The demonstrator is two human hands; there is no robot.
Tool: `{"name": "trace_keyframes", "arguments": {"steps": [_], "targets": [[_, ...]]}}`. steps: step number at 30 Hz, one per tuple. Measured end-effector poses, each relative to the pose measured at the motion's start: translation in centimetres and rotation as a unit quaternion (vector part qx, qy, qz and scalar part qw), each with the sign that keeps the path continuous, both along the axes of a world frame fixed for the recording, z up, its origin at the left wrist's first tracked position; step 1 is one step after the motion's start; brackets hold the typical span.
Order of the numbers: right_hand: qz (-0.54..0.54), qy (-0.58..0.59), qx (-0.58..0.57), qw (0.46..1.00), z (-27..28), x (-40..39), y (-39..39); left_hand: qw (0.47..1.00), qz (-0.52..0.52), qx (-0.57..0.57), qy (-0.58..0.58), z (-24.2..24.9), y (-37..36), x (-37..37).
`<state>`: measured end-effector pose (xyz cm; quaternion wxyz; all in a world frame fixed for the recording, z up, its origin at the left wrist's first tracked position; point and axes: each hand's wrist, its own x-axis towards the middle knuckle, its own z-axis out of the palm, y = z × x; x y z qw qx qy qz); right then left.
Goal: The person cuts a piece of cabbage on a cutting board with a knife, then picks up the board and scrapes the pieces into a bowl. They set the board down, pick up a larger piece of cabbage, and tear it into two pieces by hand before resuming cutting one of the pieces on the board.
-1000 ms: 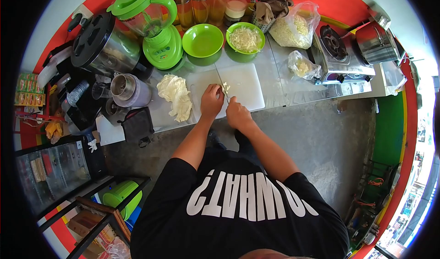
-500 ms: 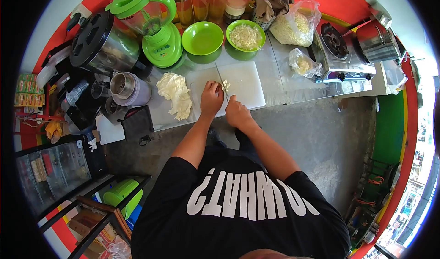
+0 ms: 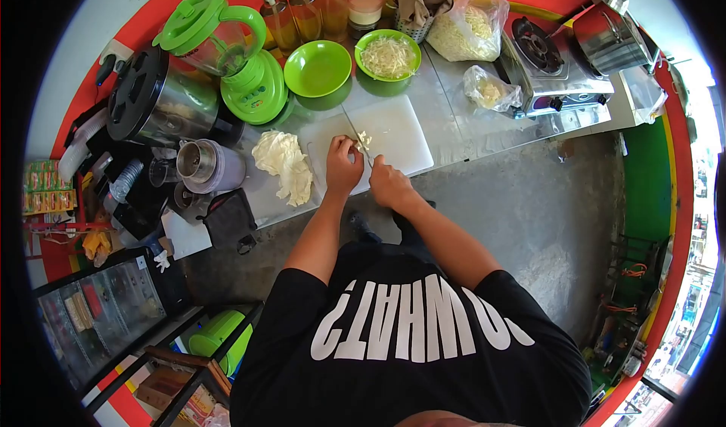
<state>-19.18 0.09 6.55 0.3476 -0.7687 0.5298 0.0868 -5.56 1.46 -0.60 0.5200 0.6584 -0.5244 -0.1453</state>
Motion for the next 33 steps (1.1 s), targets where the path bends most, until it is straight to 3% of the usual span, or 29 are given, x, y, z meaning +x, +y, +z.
{"name": "trace_keyframes", "arguments": {"steps": [14, 16, 21, 33], "targets": [[0.011, 0.015, -0.015, 1.0, 0.4, 0.6, 0.2, 1.0, 0.007, -0.014, -0.005, -1.0, -0.2, 0.7], [0.01, 0.013, -0.015, 1.0, 0.7, 0.1, 0.6, 0.995, 0.033, -0.026, -0.092, -0.9, -0.1, 0.6], [0.006, 0.05, -0.002, 0.999, 0.0, -0.3, 2.5, 0.998, 0.028, 0.0, -0.065, -1.2, -0.3, 0.5], [0.022, 0.008, -0.011, 1.0, 0.5, -0.5, 1.9, 0.999, 0.027, -0.005, -0.03, -1.5, -0.1, 0.3]]}}
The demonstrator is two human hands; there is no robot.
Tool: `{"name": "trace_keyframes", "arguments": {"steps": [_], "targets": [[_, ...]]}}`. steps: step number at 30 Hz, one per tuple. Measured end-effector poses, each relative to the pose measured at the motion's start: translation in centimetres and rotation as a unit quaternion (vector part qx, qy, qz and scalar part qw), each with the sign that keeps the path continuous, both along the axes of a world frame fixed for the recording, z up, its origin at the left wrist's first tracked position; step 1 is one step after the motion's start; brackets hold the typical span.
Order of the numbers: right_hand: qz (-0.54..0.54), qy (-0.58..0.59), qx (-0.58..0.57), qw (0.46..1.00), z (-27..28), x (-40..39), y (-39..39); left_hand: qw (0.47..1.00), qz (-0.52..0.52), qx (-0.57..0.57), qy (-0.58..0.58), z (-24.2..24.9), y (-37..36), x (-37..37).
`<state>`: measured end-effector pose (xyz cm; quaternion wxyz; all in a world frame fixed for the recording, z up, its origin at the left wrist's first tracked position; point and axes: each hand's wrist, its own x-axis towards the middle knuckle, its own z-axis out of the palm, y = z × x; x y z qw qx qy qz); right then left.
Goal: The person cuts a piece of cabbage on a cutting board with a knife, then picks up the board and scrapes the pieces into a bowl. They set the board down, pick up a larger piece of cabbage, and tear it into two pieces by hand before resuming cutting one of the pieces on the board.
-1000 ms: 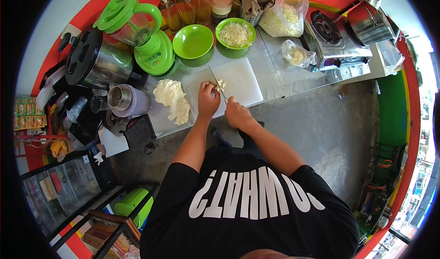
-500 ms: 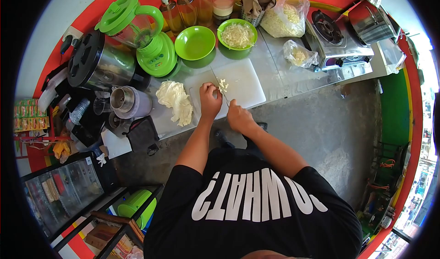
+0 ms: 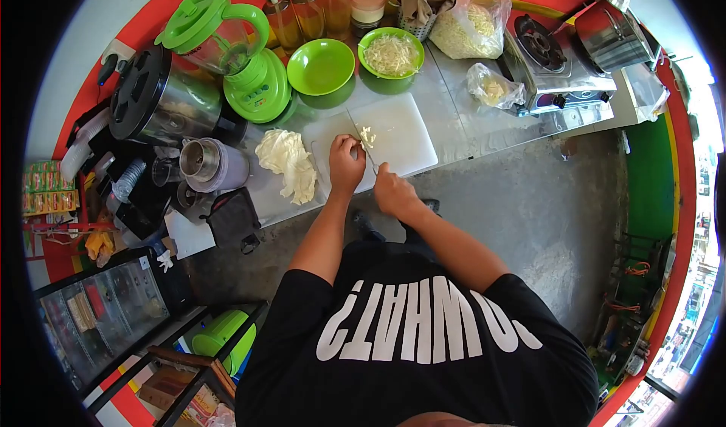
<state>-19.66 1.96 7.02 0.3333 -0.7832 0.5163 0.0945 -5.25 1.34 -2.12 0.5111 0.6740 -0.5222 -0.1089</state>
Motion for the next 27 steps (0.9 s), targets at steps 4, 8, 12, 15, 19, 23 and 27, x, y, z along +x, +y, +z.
{"name": "trace_keyframes", "arguments": {"steps": [4, 8, 12, 15, 19, 23, 27], "targets": [[-0.008, 0.03, 0.005, 1.0, -1.2, 0.3, 0.6, 0.997, -0.001, 0.045, 0.061, 0.5, 0.1, -0.2], [-0.019, 0.002, -0.011, 1.0, -1.2, 0.7, -1.0, 0.999, 0.005, 0.029, 0.027, 0.6, 0.4, -0.2], [0.007, 0.005, 0.01, 1.0, 0.0, 0.1, -1.3, 0.997, 0.041, 0.021, -0.062, 1.1, 1.0, -0.4], [0.009, 0.02, 0.014, 1.0, -0.1, -0.3, 0.3, 0.997, 0.05, 0.032, -0.052, 0.9, 1.0, -0.7], [-0.01, 0.036, 0.017, 0.999, -0.6, 0.0, 0.6, 0.996, 0.062, 0.04, -0.049, 0.9, 0.9, -0.8], [-0.001, 0.011, 0.004, 1.0, -0.4, 0.4, -0.9, 0.996, 0.063, 0.029, -0.05, 0.5, 0.9, -0.7], [0.016, 0.003, 0.01, 1.0, 0.2, 0.1, -0.6, 0.998, 0.052, 0.01, -0.04, 0.5, 1.1, -0.5]]}}
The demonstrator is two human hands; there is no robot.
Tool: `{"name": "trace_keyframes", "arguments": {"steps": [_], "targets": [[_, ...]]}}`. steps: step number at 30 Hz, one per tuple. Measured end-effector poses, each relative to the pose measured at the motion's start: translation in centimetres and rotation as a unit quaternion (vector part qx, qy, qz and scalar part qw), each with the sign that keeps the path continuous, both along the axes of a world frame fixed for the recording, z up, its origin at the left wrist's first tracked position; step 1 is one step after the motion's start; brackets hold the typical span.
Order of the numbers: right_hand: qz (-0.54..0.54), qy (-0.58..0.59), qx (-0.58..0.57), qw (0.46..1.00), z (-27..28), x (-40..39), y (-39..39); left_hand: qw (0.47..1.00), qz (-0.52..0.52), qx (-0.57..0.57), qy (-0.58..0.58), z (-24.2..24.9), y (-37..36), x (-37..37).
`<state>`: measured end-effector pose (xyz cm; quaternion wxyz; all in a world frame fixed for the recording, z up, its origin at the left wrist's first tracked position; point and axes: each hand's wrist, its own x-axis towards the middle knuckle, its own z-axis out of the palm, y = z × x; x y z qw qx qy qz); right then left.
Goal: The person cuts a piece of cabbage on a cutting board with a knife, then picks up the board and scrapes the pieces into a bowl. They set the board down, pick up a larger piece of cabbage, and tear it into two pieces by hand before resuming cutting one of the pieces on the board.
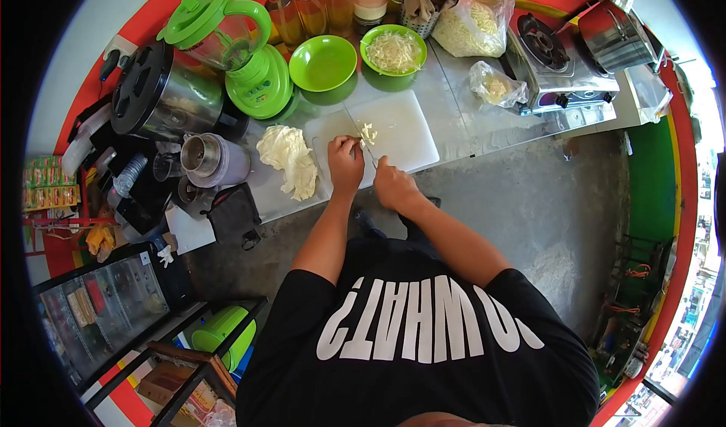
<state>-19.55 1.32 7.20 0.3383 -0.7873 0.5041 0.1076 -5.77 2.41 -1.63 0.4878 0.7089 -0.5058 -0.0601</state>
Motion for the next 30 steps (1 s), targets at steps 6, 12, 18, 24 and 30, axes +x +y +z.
{"name": "trace_keyframes", "arguments": {"steps": [6, 12, 18, 24, 30], "targets": [[-0.007, 0.038, -0.018, 0.999, -1.3, -0.7, 1.7, 0.999, 0.031, -0.001, -0.019, -0.1, -0.3, -0.1], [0.002, 0.025, -0.008, 1.0, 0.2, 0.0, -0.4, 0.998, 0.047, 0.01, -0.046, 0.8, -0.1, -0.2], [-0.008, 0.034, -0.006, 0.999, -0.7, -0.4, 1.4, 0.998, 0.048, 0.017, -0.035, 0.2, -0.3, -0.3], [-0.023, 0.026, -0.014, 0.999, -0.4, 0.6, -0.1, 0.999, 0.03, 0.015, -0.032, -0.2, 0.0, 0.2], [0.004, 0.028, 0.002, 1.0, 0.4, -0.2, 1.1, 0.999, 0.023, 0.01, -0.024, -0.3, -0.1, 0.3]]}}
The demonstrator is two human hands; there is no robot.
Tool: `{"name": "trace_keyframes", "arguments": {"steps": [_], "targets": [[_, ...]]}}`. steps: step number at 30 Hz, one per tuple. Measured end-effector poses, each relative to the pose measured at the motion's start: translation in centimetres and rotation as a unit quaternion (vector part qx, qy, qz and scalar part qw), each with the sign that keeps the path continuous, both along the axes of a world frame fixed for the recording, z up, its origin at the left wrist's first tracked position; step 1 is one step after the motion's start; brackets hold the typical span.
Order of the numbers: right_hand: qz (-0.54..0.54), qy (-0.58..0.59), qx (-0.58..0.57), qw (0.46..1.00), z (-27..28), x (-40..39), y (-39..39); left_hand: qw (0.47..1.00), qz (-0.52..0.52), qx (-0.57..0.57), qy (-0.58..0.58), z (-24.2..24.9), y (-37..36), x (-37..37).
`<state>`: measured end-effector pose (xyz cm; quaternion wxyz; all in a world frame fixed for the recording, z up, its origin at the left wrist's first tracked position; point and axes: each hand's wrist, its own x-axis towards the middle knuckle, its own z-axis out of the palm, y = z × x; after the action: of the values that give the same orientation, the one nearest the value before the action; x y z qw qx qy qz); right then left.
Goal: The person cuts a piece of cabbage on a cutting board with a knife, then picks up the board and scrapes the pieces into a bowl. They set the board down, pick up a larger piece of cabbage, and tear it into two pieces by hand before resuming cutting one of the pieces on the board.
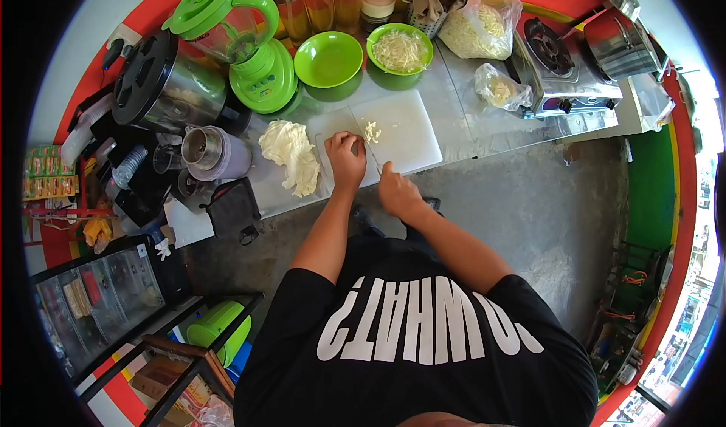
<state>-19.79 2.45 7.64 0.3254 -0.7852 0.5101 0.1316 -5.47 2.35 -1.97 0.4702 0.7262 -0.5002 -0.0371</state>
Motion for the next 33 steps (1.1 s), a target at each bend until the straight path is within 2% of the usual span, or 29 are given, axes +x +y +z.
{"name": "trace_keyframes", "arguments": {"steps": [3, 9, 17, 23, 33], "targets": [[-0.041, 0.0, 0.001, 0.999, -1.4, 0.3, 0.7, 1.0, 0.003, -0.002, 0.004, -0.2, -0.1, -0.1], [-0.008, -0.035, -0.015, 0.999, -1.3, 0.9, -1.6, 1.0, -0.007, -0.009, 0.006, 0.3, 0.3, -0.2], [-0.044, -0.022, 0.007, 0.999, -1.9, 1.0, 0.4, 1.0, 0.017, -0.003, 0.002, -0.4, 0.0, -0.3], [-0.023, -0.04, 0.01, 0.999, -1.4, 1.1, -1.7, 1.0, 0.004, -0.02, 0.017, 0.2, 0.3, 0.0], [-0.041, -0.013, -0.004, 0.999, -2.5, 1.2, -0.5, 1.0, -0.021, -0.018, 0.014, -0.4, 0.6, 0.2]]}}
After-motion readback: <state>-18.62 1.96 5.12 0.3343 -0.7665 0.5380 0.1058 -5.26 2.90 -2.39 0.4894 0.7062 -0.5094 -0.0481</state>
